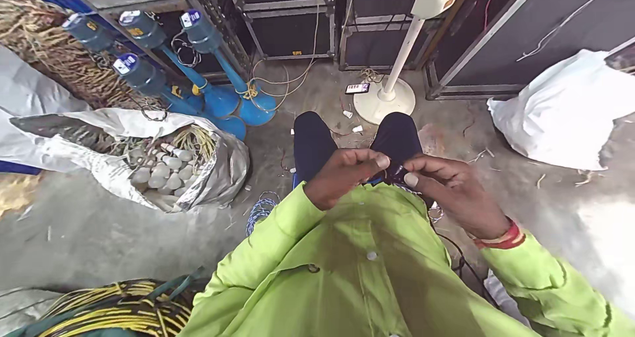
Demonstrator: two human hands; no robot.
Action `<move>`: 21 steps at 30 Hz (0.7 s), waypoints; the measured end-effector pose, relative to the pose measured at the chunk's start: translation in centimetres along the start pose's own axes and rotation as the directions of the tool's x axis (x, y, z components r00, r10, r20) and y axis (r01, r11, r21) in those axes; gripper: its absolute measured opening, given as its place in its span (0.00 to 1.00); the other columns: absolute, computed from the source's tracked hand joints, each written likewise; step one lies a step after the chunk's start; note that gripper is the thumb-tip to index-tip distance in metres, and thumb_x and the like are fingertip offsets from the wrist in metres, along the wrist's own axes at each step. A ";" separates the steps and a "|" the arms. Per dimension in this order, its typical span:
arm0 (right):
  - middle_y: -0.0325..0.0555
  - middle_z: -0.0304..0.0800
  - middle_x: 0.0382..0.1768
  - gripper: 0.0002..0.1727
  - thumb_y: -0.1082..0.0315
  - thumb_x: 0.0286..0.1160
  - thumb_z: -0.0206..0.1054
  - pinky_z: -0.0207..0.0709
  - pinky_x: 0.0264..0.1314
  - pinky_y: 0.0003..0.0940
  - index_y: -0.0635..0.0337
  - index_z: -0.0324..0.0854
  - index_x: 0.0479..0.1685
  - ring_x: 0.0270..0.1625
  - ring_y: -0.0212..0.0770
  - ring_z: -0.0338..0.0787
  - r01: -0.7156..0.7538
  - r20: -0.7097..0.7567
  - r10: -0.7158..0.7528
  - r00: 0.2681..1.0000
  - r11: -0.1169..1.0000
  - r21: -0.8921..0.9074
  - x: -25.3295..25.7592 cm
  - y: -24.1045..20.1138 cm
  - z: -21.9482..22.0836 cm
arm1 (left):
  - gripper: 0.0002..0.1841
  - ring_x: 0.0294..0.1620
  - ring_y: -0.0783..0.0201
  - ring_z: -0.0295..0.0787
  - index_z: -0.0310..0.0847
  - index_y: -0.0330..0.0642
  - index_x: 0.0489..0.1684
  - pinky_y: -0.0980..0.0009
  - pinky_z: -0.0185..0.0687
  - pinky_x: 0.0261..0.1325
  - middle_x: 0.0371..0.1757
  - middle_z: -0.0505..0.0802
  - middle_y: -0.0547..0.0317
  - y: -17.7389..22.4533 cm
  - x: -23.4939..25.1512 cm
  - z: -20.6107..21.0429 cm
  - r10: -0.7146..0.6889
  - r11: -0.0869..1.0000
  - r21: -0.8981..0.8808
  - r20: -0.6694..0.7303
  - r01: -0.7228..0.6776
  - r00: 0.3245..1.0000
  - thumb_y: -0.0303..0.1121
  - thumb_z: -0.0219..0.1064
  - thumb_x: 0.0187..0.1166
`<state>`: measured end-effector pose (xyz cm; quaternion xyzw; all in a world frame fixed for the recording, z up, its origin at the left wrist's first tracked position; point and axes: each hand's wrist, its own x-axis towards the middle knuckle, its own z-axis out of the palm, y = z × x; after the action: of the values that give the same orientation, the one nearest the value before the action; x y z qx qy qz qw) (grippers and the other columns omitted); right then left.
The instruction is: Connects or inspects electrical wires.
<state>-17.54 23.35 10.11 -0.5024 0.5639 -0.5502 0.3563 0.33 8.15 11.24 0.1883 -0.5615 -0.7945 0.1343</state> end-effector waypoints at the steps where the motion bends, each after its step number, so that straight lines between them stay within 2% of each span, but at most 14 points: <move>1: 0.33 0.91 0.37 0.08 0.63 0.80 0.67 0.84 0.42 0.23 0.52 0.90 0.46 0.37 0.27 0.87 -0.040 -0.024 0.043 0.999 0.994 0.097 -0.2 0.2 0.0 | 0.10 0.24 0.78 0.74 0.89 0.38 0.46 0.83 0.71 0.30 0.27 0.85 0.67 0.0 0.1 -0.3 -0.024 0.999 -0.041 0.022 0.024 0.999 0.31 0.61 0.86; 3: 0.34 0.92 0.36 0.09 0.59 0.81 0.67 0.85 0.42 0.25 0.49 0.91 0.47 0.36 0.28 0.88 -0.081 -0.118 0.119 0.986 0.956 0.283 -0.3 0.3 0.2 | 0.15 0.33 0.75 0.82 0.84 0.39 0.65 0.81 0.79 0.37 0.41 0.91 0.62 0.1 0.4 -1.1 -0.048 0.993 -0.110 0.056 0.053 0.997 0.32 0.57 0.89; 5: 0.33 0.90 0.34 0.09 0.56 0.80 0.67 0.83 0.37 0.21 0.46 0.90 0.47 0.32 0.25 0.86 -0.063 -0.180 0.132 0.975 0.935 0.348 -0.2 0.0 0.3 | 0.18 0.42 0.71 0.87 0.79 0.40 0.74 0.76 0.85 0.45 0.51 0.92 0.58 0.3 0.4 -1.9 -0.035 0.987 -0.157 0.047 0.042 0.998 0.30 0.54 0.89; 8: 0.33 0.89 0.30 0.10 0.57 0.80 0.69 0.79 0.34 0.20 0.49 0.91 0.47 0.29 0.24 0.83 -0.083 -0.134 0.129 0.983 0.948 0.307 -0.8 -0.8 0.9 | 0.19 0.42 0.70 0.88 0.79 0.40 0.73 0.75 0.85 0.44 0.50 0.92 0.57 0.2 0.1 -1.9 0.024 0.992 -0.122 -0.017 -0.026 1.000 0.23 0.54 0.86; 13: 0.37 0.89 0.28 0.06 0.69 0.79 0.69 0.75 0.28 0.17 0.57 0.92 0.43 0.25 0.24 0.80 -0.305 -0.159 0.371 0.915 0.893 0.332 -0.8 -1.1 3.1 | 0.18 0.44 0.67 0.91 0.82 0.37 0.68 0.71 0.88 0.49 0.50 0.95 0.53 -0.5 -0.1 -1.0 0.097 0.995 0.035 -0.099 -0.094 0.990 0.20 0.63 0.81; 15: 0.37 0.88 0.27 0.06 0.69 0.80 0.69 0.74 0.26 0.17 0.58 0.92 0.43 0.23 0.25 0.79 -0.351 -0.159 0.429 0.889 0.863 0.363 -0.5 -0.8 3.4 | 0.16 0.46 0.68 0.92 0.84 0.33 0.64 0.70 0.88 0.52 0.49 0.96 0.54 -0.4 -0.1 -0.6 0.143 0.982 0.139 -0.132 -0.124 0.981 0.20 0.65 0.80; 18: 0.38 0.88 0.28 0.08 0.67 0.81 0.68 0.74 0.27 0.18 0.58 0.92 0.45 0.24 0.26 0.79 -0.375 -0.153 0.468 0.870 0.831 0.411 -0.4 -0.5 3.6 | 0.15 0.49 0.66 0.94 0.84 0.31 0.62 0.68 0.90 0.57 0.53 0.96 0.51 -0.6 -0.2 -0.5 0.209 0.959 0.224 -0.137 -0.175 0.968 0.18 0.67 0.78; 21: 0.38 0.87 0.29 0.09 0.66 0.83 0.67 0.77 0.29 0.19 0.57 0.92 0.49 0.26 0.26 0.80 -0.356 -0.141 0.474 0.869 0.798 0.486 -0.4 -0.3 3.4 | 0.18 0.47 0.65 0.93 0.83 0.31 0.64 0.69 0.91 0.53 0.52 0.95 0.51 -0.9 -0.1 -0.4 0.247 0.940 0.270 -0.122 -0.207 0.961 0.18 0.69 0.76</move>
<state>-14.10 22.85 9.84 -0.1950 0.5608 -0.6318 0.4983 0.60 8.11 10.31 0.1987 -0.6649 -0.6779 0.2428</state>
